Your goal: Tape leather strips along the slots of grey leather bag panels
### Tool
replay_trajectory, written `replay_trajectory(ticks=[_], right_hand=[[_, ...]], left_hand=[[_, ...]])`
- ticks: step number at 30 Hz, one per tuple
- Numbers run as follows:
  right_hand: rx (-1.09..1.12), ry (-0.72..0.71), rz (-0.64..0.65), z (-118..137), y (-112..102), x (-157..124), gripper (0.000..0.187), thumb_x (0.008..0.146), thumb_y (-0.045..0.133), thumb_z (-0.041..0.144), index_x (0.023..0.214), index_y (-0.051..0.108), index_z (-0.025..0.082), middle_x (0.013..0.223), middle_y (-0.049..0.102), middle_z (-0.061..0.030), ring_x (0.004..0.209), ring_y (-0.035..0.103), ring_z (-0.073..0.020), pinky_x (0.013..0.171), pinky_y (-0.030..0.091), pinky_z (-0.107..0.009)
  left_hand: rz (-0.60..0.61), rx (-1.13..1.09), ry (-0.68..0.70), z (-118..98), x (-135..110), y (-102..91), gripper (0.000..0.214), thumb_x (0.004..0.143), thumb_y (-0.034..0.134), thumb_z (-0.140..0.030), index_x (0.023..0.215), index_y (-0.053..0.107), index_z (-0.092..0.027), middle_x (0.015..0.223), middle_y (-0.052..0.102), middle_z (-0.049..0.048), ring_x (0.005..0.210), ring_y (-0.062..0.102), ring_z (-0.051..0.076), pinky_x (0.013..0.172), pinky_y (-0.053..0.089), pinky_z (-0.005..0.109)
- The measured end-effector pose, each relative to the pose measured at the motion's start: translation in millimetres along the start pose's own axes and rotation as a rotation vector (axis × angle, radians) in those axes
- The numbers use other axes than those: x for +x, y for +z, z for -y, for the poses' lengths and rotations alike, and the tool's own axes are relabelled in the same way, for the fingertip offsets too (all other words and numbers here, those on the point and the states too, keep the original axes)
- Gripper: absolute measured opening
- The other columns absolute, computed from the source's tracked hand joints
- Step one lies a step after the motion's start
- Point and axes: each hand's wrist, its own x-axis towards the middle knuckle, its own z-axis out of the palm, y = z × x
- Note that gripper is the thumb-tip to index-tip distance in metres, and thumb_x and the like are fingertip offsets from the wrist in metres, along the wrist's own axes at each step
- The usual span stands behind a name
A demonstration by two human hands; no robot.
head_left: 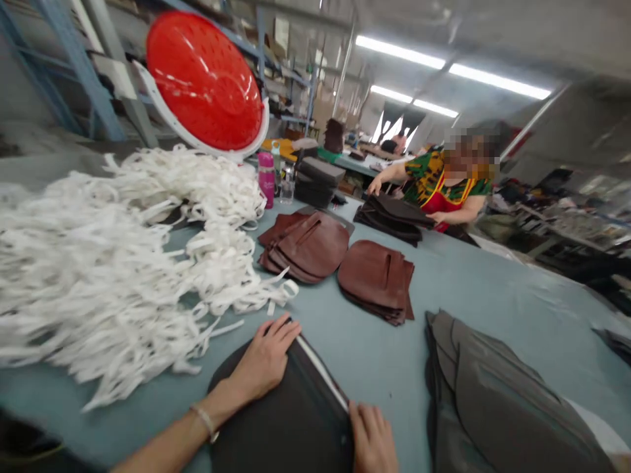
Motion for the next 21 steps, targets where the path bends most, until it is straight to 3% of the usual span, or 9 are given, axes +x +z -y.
replay_trajectory(ticks=[3,9,12,16,21], right_hand=[[0.009,0.079,0.040,8.9,21.8,5.6,0.033,0.083,0.043,0.000,0.106,0.061,0.015,0.091,0.061,-0.0097,0.081,0.054,-0.0224,0.069,0.045,-0.036],[0.009,0.073,0.090,64.8,48.3,96.7,0.036,0.085,0.039,0.002,0.116,0.055,0.012,0.100,0.059,-0.0128,0.089,0.049,-0.0246,0.074,0.041,-0.037],[-0.022,0.091,0.096,80.7,56.2,117.1,0.032,0.088,0.039,0.006,0.114,0.056,0.011,0.099,0.059,-0.0128,0.089,0.049,-0.0251,0.076,0.042,-0.038],[-0.069,0.089,0.120,74.4,57.8,97.5,0.034,0.088,0.040,0.004,0.117,0.056,0.010,0.101,0.059,-0.0124,0.088,0.049,-0.0249,0.078,0.044,-0.038],[-0.109,0.095,0.111,45.1,39.8,33.5,0.037,0.085,0.042,0.002,0.118,0.056,0.006,0.104,0.059,-0.0154,0.095,0.050,-0.0287,0.082,0.046,-0.042]], left_hand=[[0.046,-0.055,-0.008,-1.1,2.8,-3.8,0.054,0.082,0.042,-0.007,0.134,0.048,-0.021,0.140,0.049,0.0056,0.137,0.030,0.023,0.110,0.025,0.045],[0.031,-0.049,0.053,-0.4,1.7,-5.1,0.038,0.094,0.040,-0.019,0.130,0.051,-0.024,0.133,0.054,0.0053,0.136,0.032,0.024,0.109,0.024,0.046],[0.019,-0.029,0.060,-2.5,2.8,-3.9,0.038,0.093,0.042,-0.018,0.129,0.051,-0.024,0.132,0.055,0.0062,0.134,0.033,0.026,0.109,0.024,0.047],[0.000,0.002,0.027,-4.6,3.8,0.7,0.034,0.094,0.041,-0.020,0.125,0.054,-0.025,0.131,0.056,0.0053,0.133,0.035,0.028,0.108,0.023,0.051],[-0.028,0.028,0.014,-4.8,3.6,5.3,0.034,0.093,0.045,-0.022,0.125,0.054,-0.027,0.129,0.058,0.0028,0.131,0.037,0.029,0.109,0.022,0.054]])
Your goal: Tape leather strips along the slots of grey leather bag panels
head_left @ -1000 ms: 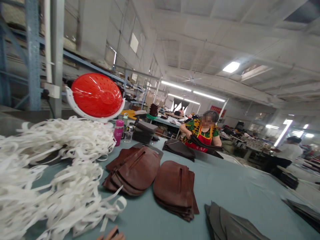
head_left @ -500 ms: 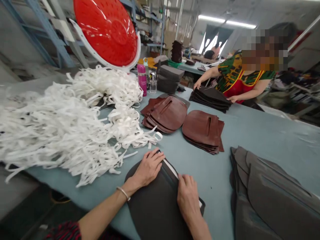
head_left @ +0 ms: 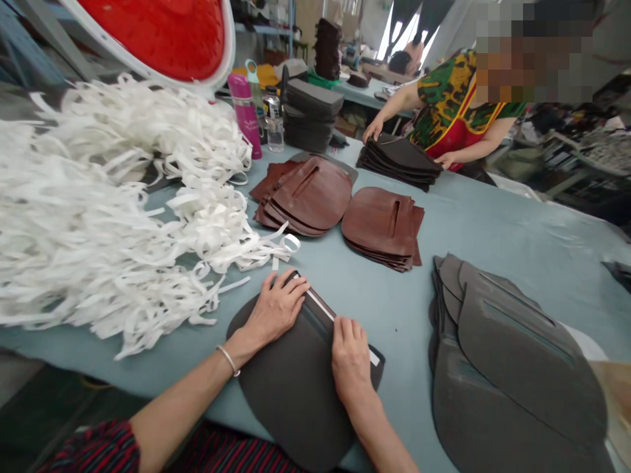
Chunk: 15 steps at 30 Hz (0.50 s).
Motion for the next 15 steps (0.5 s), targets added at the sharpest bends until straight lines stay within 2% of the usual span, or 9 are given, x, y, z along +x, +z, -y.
replay_trajectory(ticks=[3,6,9,15], right_hand=[[-0.005,-0.025,-0.063,-24.1,-7.5,-39.4,0.039,0.086,0.040,0.002,0.121,0.054,0.008,0.108,0.058,-0.0153,0.100,0.049,-0.0298,0.084,0.047,-0.043],[0.016,-0.045,-0.090,-39.3,-12.1,-64.0,0.040,0.088,0.037,0.004,0.124,0.052,0.009,0.109,0.057,-0.0157,0.101,0.048,-0.0302,0.084,0.047,-0.044],[0.046,-0.030,-0.095,-43.4,-11.7,-71.1,0.038,0.089,0.036,0.005,0.124,0.051,0.009,0.109,0.056,-0.0157,0.100,0.048,-0.0295,0.084,0.047,-0.045],[0.149,0.040,-0.097,-45.0,-9.5,-65.7,0.030,0.091,0.040,0.007,0.118,0.052,0.008,0.106,0.056,-0.0153,0.096,0.047,-0.0264,0.081,0.046,-0.043]], left_hand=[[-0.007,0.004,0.002,-0.3,-0.4,-0.7,0.034,0.092,0.045,-0.022,0.125,0.055,-0.028,0.129,0.058,0.0027,0.131,0.037,0.029,0.109,0.021,0.054],[0.000,0.006,-0.002,-1.3,-0.8,-2.4,0.034,0.093,0.044,-0.022,0.125,0.054,-0.028,0.130,0.058,0.0027,0.132,0.037,0.028,0.109,0.021,0.054],[0.005,0.005,0.003,-1.6,-1.1,-2.5,0.034,0.094,0.042,-0.022,0.126,0.054,-0.027,0.131,0.057,0.0031,0.132,0.037,0.028,0.109,0.021,0.054],[-0.004,-0.015,0.028,5.9,-1.7,2.7,0.034,0.093,0.043,-0.022,0.126,0.054,-0.027,0.130,0.057,0.0040,0.130,0.039,0.027,0.107,0.024,0.052]])
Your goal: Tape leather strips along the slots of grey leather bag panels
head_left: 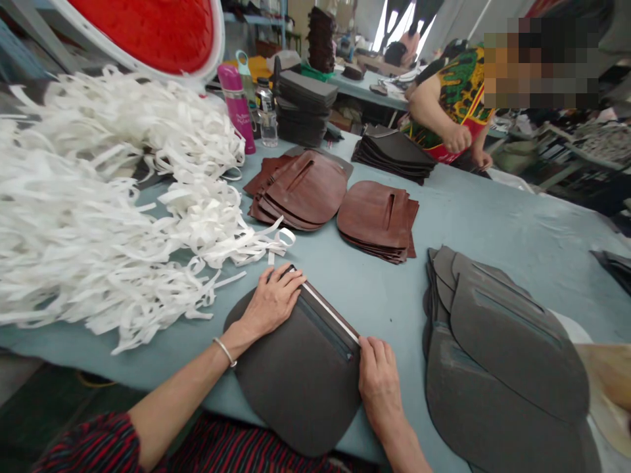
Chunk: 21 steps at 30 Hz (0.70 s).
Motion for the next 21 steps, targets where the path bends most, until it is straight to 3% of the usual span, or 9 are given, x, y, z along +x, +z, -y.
replay_trajectory(ticks=[3,5,11,13,17,21], right_hand=[[0.098,0.052,0.008,-3.3,-3.3,6.0,0.024,0.092,0.041,0.009,0.112,0.054,0.012,0.101,0.056,-0.0122,0.091,0.049,-0.0236,0.080,0.046,-0.040],[0.169,0.085,0.009,-5.3,-5.0,10.7,0.019,0.093,0.042,0.011,0.107,0.055,0.014,0.095,0.056,-0.0096,0.088,0.049,-0.0219,0.079,0.046,-0.038],[0.247,0.137,0.012,-6.5,1.0,19.8,0.014,0.094,0.043,0.015,0.091,0.056,0.018,0.083,0.055,-0.0053,0.081,0.050,-0.0197,0.075,0.044,-0.034],[0.250,0.161,0.011,-7.4,3.4,21.0,0.015,0.094,0.043,0.016,0.086,0.055,0.018,0.081,0.054,-0.0050,0.079,0.050,-0.0192,0.073,0.044,-0.033],[0.284,0.181,0.028,-12.8,0.4,22.4,0.014,0.094,0.044,0.017,0.085,0.054,0.018,0.080,0.054,-0.0041,0.077,0.051,-0.0179,0.070,0.044,-0.031],[0.358,0.115,0.083,-18.5,-8.8,20.0,0.015,0.093,0.044,0.013,0.092,0.057,0.019,0.085,0.057,-0.0034,0.081,0.053,-0.0167,0.073,0.045,-0.029]], left_hand=[[-0.014,0.004,-0.013,-3.5,0.5,-1.3,0.033,0.092,0.044,-0.020,0.123,0.055,-0.026,0.129,0.058,0.0048,0.130,0.039,0.028,0.107,0.025,0.053],[-0.022,0.006,-0.032,-17.5,0.1,-4.2,0.032,0.092,0.044,-0.019,0.122,0.056,-0.024,0.128,0.058,0.0062,0.130,0.037,0.029,0.107,0.024,0.054],[0.134,-0.182,0.146,-97.7,-12.1,-1.7,0.033,0.091,0.044,-0.017,0.123,0.052,-0.020,0.123,0.056,0.0069,0.121,0.045,0.023,0.107,0.032,0.043],[0.184,-0.201,0.160,-115.1,-17.2,3.5,0.035,0.090,0.045,-0.015,0.123,0.051,-0.020,0.121,0.056,0.0071,0.117,0.048,0.023,0.105,0.035,0.042],[0.209,-0.175,0.126,-122.5,-20.9,8.5,0.036,0.090,0.043,-0.015,0.125,0.049,-0.020,0.119,0.055,0.0075,0.116,0.048,0.024,0.104,0.037,0.042],[0.226,-0.145,0.125,-119.9,-19.1,8.4,0.038,0.089,0.046,-0.013,0.125,0.049,-0.023,0.117,0.054,0.0068,0.114,0.048,0.022,0.102,0.038,0.040]])
